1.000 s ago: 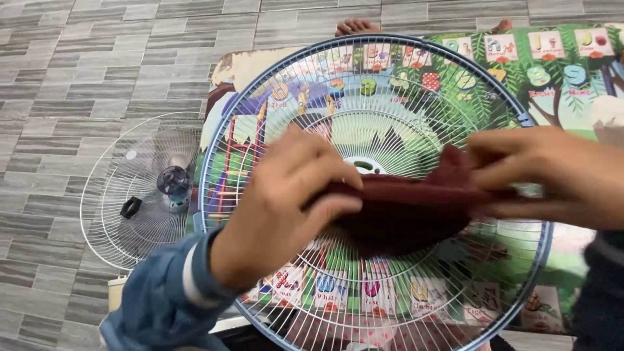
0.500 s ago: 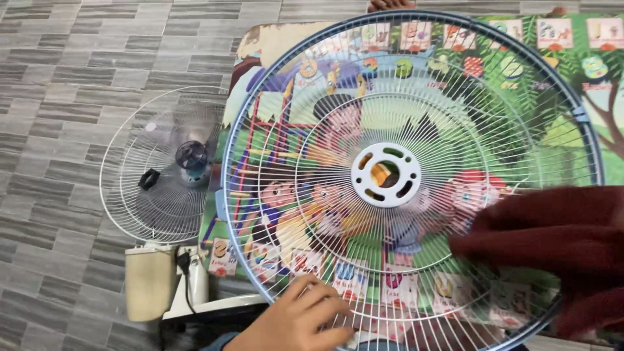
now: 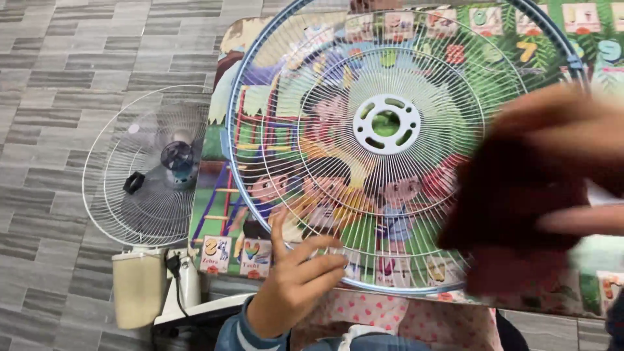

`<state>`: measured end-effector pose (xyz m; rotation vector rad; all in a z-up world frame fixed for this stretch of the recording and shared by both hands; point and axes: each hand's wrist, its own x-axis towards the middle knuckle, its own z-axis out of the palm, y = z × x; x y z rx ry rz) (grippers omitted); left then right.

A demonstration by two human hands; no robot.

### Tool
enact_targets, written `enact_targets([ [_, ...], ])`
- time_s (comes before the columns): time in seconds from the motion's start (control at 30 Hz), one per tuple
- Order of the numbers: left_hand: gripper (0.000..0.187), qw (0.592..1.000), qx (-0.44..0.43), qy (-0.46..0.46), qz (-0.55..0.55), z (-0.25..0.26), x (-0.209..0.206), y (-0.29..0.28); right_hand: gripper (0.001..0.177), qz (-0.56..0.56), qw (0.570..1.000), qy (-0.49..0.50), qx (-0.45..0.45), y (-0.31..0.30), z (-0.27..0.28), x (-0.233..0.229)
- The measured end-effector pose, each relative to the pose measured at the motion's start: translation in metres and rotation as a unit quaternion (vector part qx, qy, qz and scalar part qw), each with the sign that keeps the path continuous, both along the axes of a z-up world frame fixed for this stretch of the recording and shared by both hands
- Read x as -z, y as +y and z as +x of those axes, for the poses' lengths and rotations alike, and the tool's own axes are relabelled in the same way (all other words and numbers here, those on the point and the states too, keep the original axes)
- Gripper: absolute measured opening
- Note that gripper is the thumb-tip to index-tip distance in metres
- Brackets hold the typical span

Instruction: Cleaning a fan grill using a cloth and a small brush

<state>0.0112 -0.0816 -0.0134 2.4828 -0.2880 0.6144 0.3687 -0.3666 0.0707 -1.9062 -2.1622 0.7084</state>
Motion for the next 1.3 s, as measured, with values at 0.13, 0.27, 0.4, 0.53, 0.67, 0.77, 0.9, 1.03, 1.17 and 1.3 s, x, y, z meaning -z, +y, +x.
enact_targets([
  [0.13, 0.005, 1.000, 0.010, -0.013, -0.015, 0.012, -0.002, -0.011, 0.066, -0.039, 0.995, 0.010, 0.088, 0.090, -0.112, 0.047],
  [0.27, 0.012, 0.999, -0.015, -0.019, -0.022, 0.009, 0.012, -0.018, 0.069, 0.194, 0.942, -0.258, 0.096, 0.089, -0.151, 0.097],
  [0.4, 0.009, 0.999, -0.018, -0.040, -0.003, 0.006, 0.016, -0.020, 0.070, 0.202, 0.919, -0.324, 0.098, 0.098, -0.154, 0.104],
  [0.53, 0.008, 0.997, -0.024, -0.069, -0.041, 0.008, 0.023, -0.020, 0.060, 0.183, 0.904, -0.375, 0.096, 0.123, -0.146, 0.106],
  [0.67, 0.009, 0.994, -0.033, -0.101, -0.033, 0.008, 0.029, -0.021, 0.060, 0.110, 0.913, -0.380, 0.103, 0.143, -0.120, 0.107],
  [0.77, 0.006, 0.993, -0.030, -0.114, -0.032, 0.007, 0.037, -0.024, 0.054, 0.165, 0.835, -0.494, 0.179, 0.154, -0.075, 0.109],
  [0.9, 0.005, 0.992, -0.049, -0.112, -0.033, 0.009, 0.034, -0.028, 0.052, 0.213, 0.818, -0.501, 0.185, 0.155, -0.102, 0.105],
  [1.03, 0.012, 0.984, -0.123, -0.126, -0.029, 0.009, 0.042, -0.032, 0.053, 0.182, 0.885, -0.411, 0.118, 0.148, -0.146, 0.101],
  [1.17, 0.042, 0.968, -0.181, -0.164, -0.060, 0.011, 0.050, -0.034, 0.066, 0.141, 0.959, -0.239, 0.054, 0.142, -0.163, 0.103],
  [1.3, 0.052, 0.968, -0.175, -0.154, -0.092, 0.007, 0.057, -0.033, 0.070, 0.071, 0.995, -0.070, 0.024, 0.142, -0.169, 0.082],
])
